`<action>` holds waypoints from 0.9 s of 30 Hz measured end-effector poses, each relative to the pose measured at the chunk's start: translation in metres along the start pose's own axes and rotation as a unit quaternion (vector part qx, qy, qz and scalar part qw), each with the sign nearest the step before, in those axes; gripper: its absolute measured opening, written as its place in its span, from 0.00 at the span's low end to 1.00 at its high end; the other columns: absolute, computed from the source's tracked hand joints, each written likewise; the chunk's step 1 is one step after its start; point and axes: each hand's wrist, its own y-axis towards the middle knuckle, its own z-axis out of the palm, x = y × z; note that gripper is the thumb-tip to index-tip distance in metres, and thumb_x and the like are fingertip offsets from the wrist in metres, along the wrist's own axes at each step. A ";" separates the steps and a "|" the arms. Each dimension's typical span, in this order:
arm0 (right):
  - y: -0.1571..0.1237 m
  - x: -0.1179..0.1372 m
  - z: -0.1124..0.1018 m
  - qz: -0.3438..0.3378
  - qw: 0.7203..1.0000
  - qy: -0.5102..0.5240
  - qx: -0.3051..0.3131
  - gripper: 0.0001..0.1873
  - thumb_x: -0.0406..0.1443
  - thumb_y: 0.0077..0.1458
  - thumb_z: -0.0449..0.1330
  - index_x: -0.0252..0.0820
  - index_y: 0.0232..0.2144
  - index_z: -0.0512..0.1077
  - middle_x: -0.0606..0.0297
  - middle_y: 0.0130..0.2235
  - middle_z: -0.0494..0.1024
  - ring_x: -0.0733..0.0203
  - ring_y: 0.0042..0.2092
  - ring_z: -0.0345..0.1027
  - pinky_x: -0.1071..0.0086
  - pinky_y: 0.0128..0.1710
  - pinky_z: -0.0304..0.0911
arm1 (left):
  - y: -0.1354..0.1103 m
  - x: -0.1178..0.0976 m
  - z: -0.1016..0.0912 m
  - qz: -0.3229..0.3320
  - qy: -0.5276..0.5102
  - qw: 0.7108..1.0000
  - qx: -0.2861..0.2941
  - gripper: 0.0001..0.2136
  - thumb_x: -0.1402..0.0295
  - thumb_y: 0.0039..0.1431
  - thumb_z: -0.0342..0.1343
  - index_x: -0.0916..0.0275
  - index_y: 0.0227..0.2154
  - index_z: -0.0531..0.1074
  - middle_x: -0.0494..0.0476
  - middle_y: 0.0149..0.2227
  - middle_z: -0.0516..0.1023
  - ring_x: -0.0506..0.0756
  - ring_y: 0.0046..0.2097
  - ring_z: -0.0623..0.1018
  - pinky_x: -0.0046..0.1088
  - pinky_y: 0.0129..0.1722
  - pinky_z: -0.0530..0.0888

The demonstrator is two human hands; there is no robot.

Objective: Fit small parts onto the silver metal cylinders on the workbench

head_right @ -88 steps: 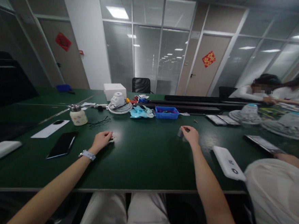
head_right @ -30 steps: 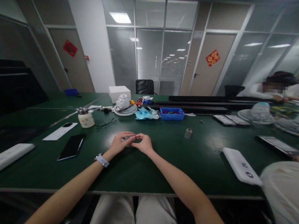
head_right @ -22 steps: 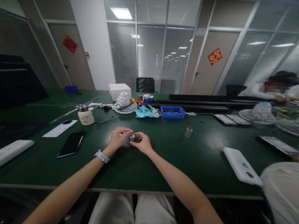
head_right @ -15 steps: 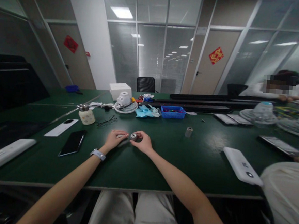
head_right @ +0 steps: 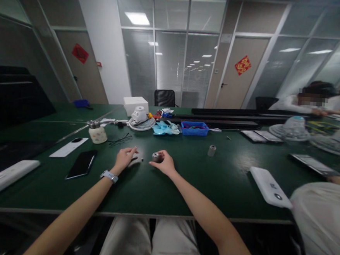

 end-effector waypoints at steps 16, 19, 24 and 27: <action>0.000 0.002 0.007 0.056 0.995 -0.069 -0.055 0.22 0.48 0.35 0.68 0.43 0.28 0.65 0.66 0.31 0.74 0.61 0.33 0.68 0.66 0.33 0.63 | 0.003 0.009 -0.002 -0.080 0.006 0.997 -0.017 0.15 0.63 0.51 0.42 0.63 0.23 0.73 0.62 0.34 0.78 0.58 0.37 0.74 0.30 0.36 0.66; 0.006 0.003 -0.003 0.097 0.992 0.072 -0.028 0.17 0.40 0.36 0.70 0.41 0.27 0.68 0.65 0.32 0.75 0.61 0.33 0.68 0.66 0.35 0.64 | 0.004 0.011 -0.002 -0.061 0.024 0.998 -0.006 0.15 0.63 0.52 0.42 0.62 0.17 0.68 0.62 0.35 0.77 0.57 0.36 0.73 0.30 0.36 0.66; 0.011 0.012 -0.035 0.248 0.881 0.402 0.020 0.07 0.34 0.50 0.61 0.39 0.33 0.72 0.62 0.33 0.77 0.63 0.37 0.71 0.69 0.39 0.64 | 0.005 0.014 0.001 -0.034 0.063 0.997 0.001 0.18 0.61 0.55 0.39 0.60 0.16 0.66 0.60 0.29 0.75 0.56 0.35 0.73 0.30 0.36 0.66; 0.010 0.017 -0.051 0.321 0.801 0.504 0.040 0.08 0.36 0.56 0.54 0.40 0.37 0.71 0.63 0.34 0.78 0.64 0.35 0.72 0.68 0.36 0.65 | 0.004 0.014 0.003 -0.038 0.060 0.998 0.002 0.20 0.58 0.57 0.38 0.61 0.19 0.68 0.59 0.29 0.76 0.56 0.34 0.74 0.29 0.34 0.65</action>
